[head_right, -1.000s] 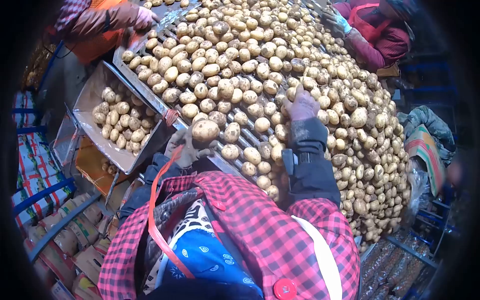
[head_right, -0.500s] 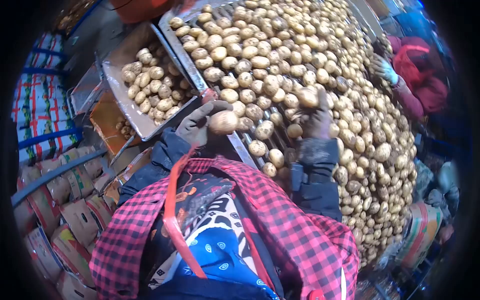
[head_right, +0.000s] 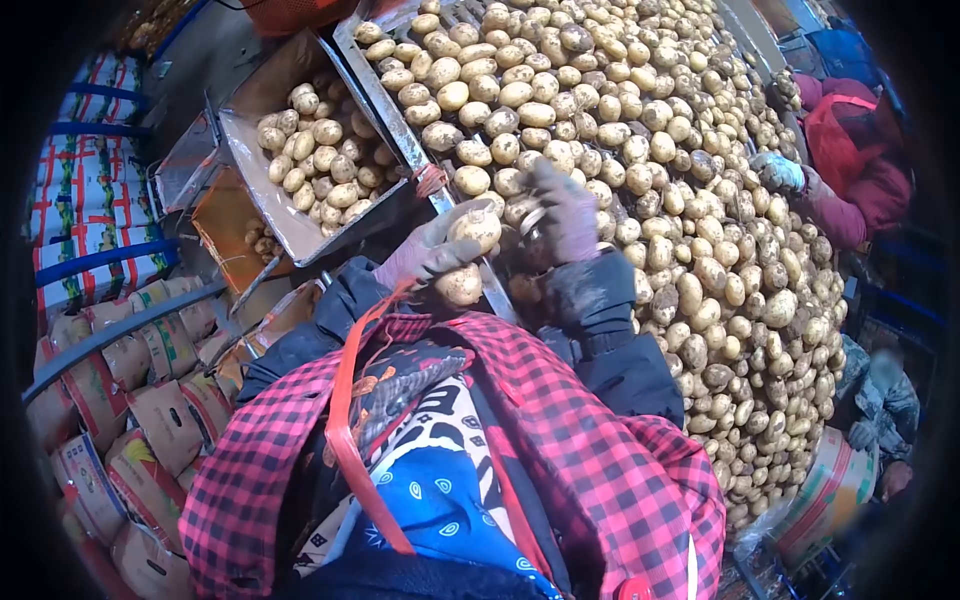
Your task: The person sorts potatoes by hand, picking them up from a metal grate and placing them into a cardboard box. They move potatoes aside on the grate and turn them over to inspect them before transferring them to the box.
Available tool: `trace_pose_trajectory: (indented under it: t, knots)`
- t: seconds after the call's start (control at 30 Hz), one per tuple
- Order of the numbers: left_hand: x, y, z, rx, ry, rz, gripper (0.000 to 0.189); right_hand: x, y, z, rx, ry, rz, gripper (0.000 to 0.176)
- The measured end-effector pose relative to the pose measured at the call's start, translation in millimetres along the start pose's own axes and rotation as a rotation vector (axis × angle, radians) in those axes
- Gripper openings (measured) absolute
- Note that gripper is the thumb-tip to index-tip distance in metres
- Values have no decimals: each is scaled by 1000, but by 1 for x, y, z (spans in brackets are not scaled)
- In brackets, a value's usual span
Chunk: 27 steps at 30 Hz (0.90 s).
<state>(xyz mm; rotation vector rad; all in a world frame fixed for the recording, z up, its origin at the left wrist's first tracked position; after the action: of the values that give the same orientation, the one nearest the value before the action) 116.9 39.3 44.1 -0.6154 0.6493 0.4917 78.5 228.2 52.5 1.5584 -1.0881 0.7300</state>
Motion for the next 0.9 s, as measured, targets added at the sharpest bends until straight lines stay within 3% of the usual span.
trace_pose_trajectory:
  t: [0.07, 0.2, 0.3, 0.33, 0.4, 0.5, 0.6, 0.63, 0.67, 0.7, 0.77, 0.8, 0.83, 0.9]
  knots:
    - [-6, -4, -3, -34, 111, 87, 74, -21, -4, -23, -407, 445, 686, 32]
    - [-10, -6, -13, -87, 204, 196, 79, 7, -5, -31, -254, 441, 669, 50]
    - [6, 4, -28, -205, 495, 158, 83, 31, -13, 11, 131, 260, 636, 58]
    - [-1, -3, -17, -193, 457, 128, 84, 33, -26, 34, 234, 354, 783, 61]
    - [-2, -8, -21, -215, 566, 64, 84, 38, -33, 60, 202, 385, 785, 48]
    - [-12, -19, -24, -305, 780, 241, 82, 25, -26, 59, 359, -6, 458, 29]
    - [-10, -24, -19, -337, 620, -160, 76, 30, -23, 50, 129, 206, 653, 21]
    - [-7, -22, -17, -316, 632, -124, 76, 29, -16, 42, 111, 54, 443, 17]
    - [-1, -21, -18, -304, 648, -89, 75, 44, -5, 36, 82, -58, 456, 15]
    - [3, -19, -23, -310, 709, -59, 76, 40, -2, 25, 49, -126, 334, 15]
    - [6, -17, -28, -284, 637, 83, 72, 37, 8, -3, -137, -72, 356, 16]
    - [15, -17, -36, -244, 417, 172, 70, 19, 12, -22, -263, 101, 389, 16]
    - [9, -25, -37, -240, 233, 110, 64, 4, 16, -47, -292, -31, 320, 23]
    - [1, -44, -44, -261, -103, -11, 57, 19, 26, -58, -378, 47, 303, 31]
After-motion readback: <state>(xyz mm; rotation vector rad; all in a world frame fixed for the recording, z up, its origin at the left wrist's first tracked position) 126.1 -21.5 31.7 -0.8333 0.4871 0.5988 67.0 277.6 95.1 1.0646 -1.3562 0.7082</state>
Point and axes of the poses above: each hand's wrist, its own y-axis towards the middle knuckle, its own z-axis out of the palm, x = y × z, the point moved 7 cm from there along y, towards the middle knuckle, and after that the axes turned 6 degrees about -z, right-handed, at the moved point
